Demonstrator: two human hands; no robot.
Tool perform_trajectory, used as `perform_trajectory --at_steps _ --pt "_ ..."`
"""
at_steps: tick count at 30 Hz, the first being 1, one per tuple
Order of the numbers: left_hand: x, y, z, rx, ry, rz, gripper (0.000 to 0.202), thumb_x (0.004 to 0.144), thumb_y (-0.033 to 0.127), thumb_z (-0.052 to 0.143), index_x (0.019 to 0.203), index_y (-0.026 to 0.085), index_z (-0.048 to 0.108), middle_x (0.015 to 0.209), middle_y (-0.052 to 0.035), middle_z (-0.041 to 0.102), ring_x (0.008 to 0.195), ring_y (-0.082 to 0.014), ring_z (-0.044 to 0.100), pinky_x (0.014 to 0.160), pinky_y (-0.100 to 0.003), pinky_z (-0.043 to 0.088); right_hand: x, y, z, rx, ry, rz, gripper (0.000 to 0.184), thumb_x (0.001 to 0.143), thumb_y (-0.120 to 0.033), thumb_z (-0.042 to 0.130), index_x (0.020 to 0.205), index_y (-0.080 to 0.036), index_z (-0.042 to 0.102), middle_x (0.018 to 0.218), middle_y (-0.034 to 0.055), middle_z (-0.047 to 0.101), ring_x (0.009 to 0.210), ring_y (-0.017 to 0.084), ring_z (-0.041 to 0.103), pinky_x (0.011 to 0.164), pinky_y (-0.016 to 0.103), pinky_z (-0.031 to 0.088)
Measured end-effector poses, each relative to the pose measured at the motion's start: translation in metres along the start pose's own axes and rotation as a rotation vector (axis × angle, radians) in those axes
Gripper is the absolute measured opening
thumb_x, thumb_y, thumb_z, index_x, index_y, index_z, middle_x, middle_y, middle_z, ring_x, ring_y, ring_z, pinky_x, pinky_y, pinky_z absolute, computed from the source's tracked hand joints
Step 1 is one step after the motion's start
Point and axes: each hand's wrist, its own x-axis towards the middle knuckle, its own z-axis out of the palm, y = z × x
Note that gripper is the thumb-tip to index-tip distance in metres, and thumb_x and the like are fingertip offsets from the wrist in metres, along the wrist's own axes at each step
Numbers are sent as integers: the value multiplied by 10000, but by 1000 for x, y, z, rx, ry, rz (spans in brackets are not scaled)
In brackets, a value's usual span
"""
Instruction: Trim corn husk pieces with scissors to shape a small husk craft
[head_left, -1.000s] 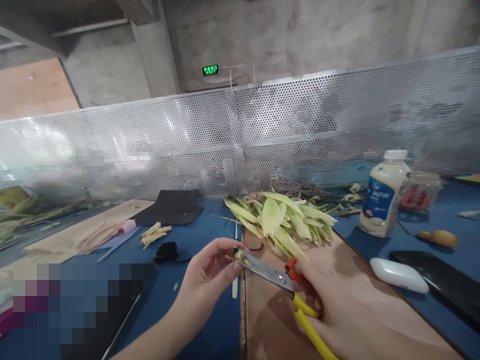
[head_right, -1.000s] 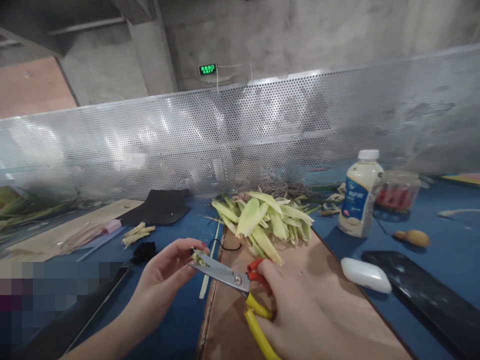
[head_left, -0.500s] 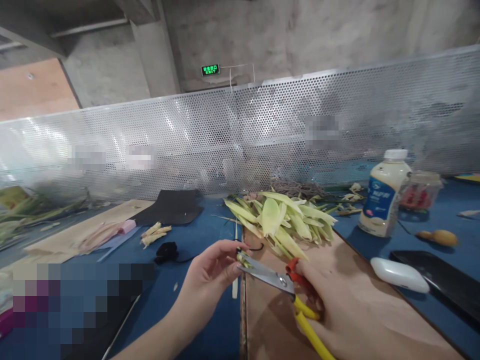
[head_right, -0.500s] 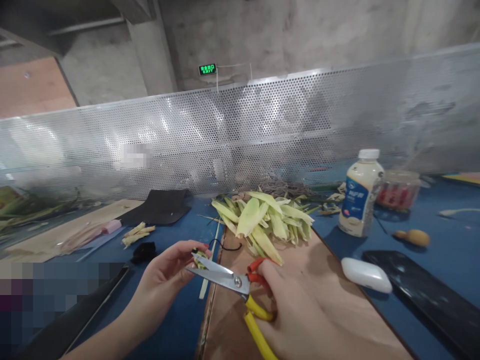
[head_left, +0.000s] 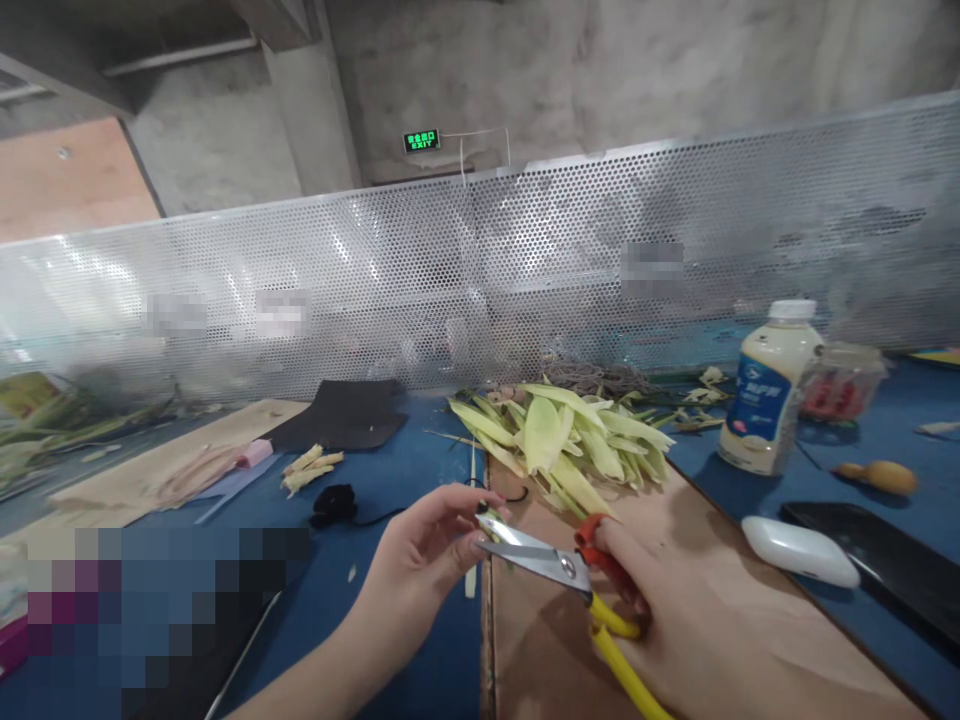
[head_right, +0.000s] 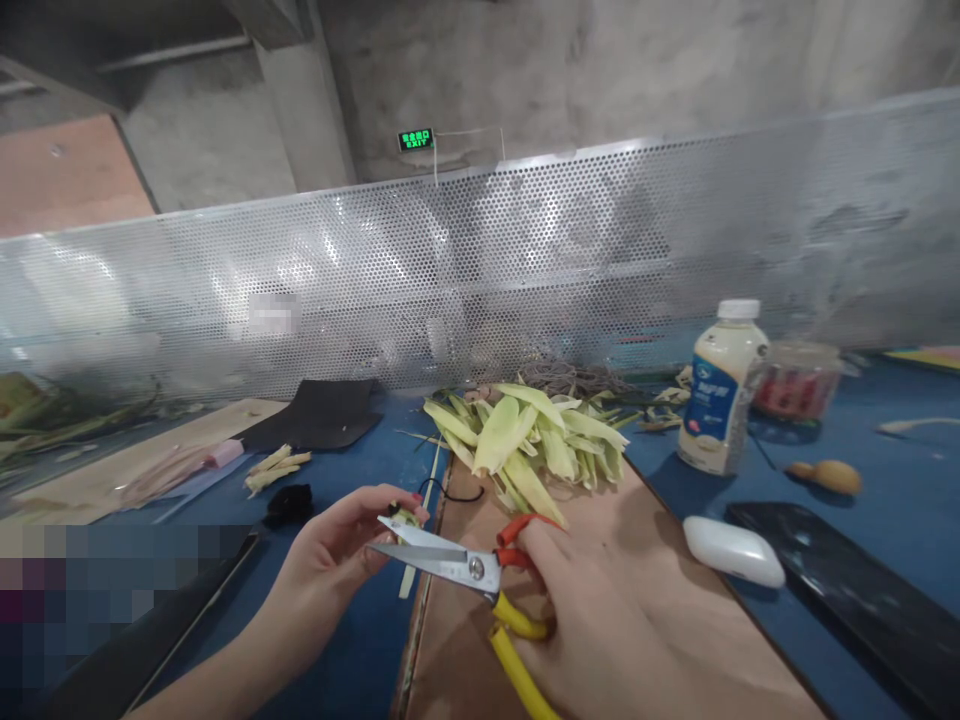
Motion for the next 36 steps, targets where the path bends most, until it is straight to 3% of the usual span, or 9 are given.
perform_trajectory --at_steps 4,10,19,27,30,36 --pt "1 0 1 -26 8 -14 166 702 260 684 866 236 681 838 -2 673 740 -119 578 686 -211 457 -3 7 7 90 -73 25 248 551 -29 460 722 -201 409 633 -34 516 493 87 467 415 196 255" --pt "0 0 2 -33 19 -5 124 716 240 674 840 242 684 883 0 671 747 -114 574 698 -206 449 -8 19 9 -129 117 -23 232 566 -195 555 761 -232 436 637 -27 493 495 116 406 467 255 203" --pt "0 0 0 -36 3 9 131 713 254 677 840 225 680 859 -7 652 742 -119 556 682 -205 439 -8 25 24 -20 142 -7 211 563 -136 539 704 -223 408 640 -12 498 526 130 438 477 246 250" --pt "2 0 0 -30 -12 9 131 713 245 675 844 237 677 886 -1 659 780 -126 567 719 -220 434 -6 27 23 2 51 4 189 623 -151 510 773 -226 423 676 -18 503 559 132 446 490 234 280" --pt "3 -1 0 -47 -4 -25 139 706 237 681 845 244 680 850 9 662 764 -118 566 710 -212 434 -6 30 22 -28 83 8 201 611 -153 515 776 -225 425 689 -12 507 569 137 446 499 235 291" --pt "2 -3 0 -70 3 -61 168 699 245 682 866 224 678 850 -12 679 777 -141 584 707 -238 450 -5 27 2 8 61 -90 195 630 -114 522 780 -231 480 696 1 550 569 139 485 499 239 296"
